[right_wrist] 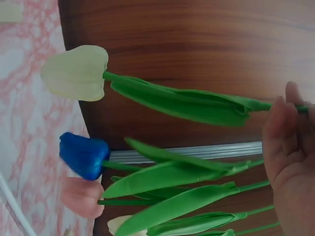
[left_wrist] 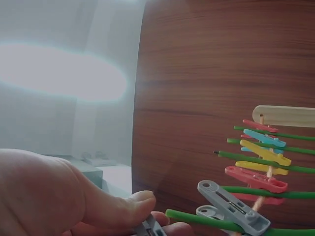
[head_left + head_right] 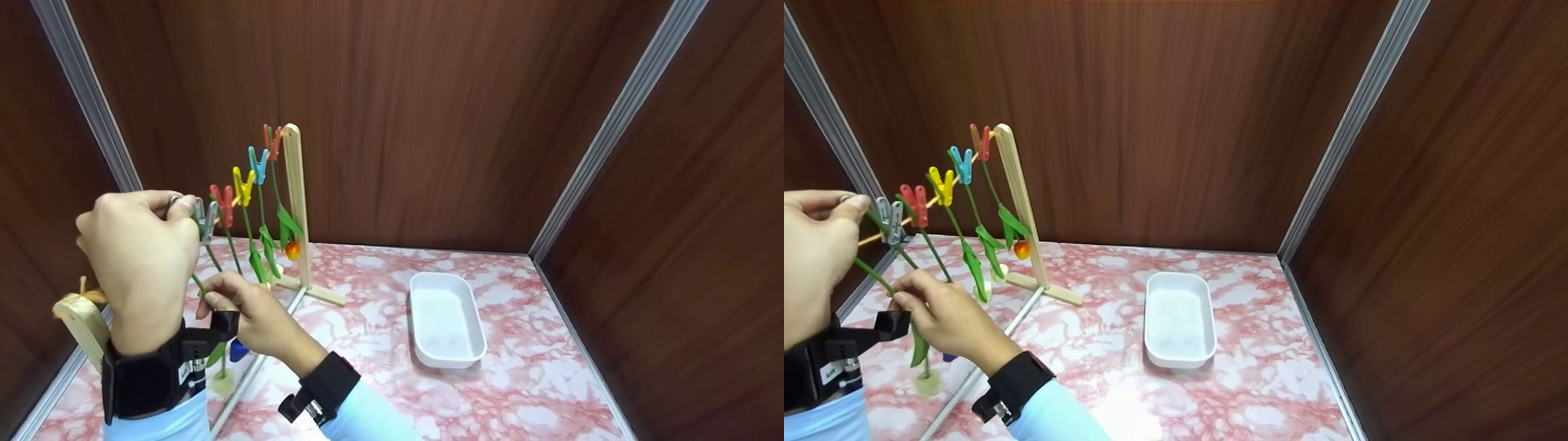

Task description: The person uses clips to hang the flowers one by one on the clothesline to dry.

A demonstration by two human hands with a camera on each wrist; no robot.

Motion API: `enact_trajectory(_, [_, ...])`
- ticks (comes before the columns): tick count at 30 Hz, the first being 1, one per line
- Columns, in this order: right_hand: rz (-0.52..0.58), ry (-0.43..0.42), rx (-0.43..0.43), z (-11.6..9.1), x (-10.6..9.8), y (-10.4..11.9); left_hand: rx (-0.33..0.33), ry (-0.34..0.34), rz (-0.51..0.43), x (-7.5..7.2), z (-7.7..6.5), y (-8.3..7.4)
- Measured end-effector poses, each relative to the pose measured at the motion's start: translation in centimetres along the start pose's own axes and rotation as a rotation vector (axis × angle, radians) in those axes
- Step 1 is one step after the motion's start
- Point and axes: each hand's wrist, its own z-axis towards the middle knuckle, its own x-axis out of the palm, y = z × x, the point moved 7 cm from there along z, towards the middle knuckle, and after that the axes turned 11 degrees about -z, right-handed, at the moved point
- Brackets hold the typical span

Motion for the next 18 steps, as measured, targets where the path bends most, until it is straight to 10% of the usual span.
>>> enact_trajectory(18, [0.106, -0.044, 0.065, 0.11, 0.47, 0.12, 0.028, 0.079, 0.167, -0.03, -0.2, -0.08])
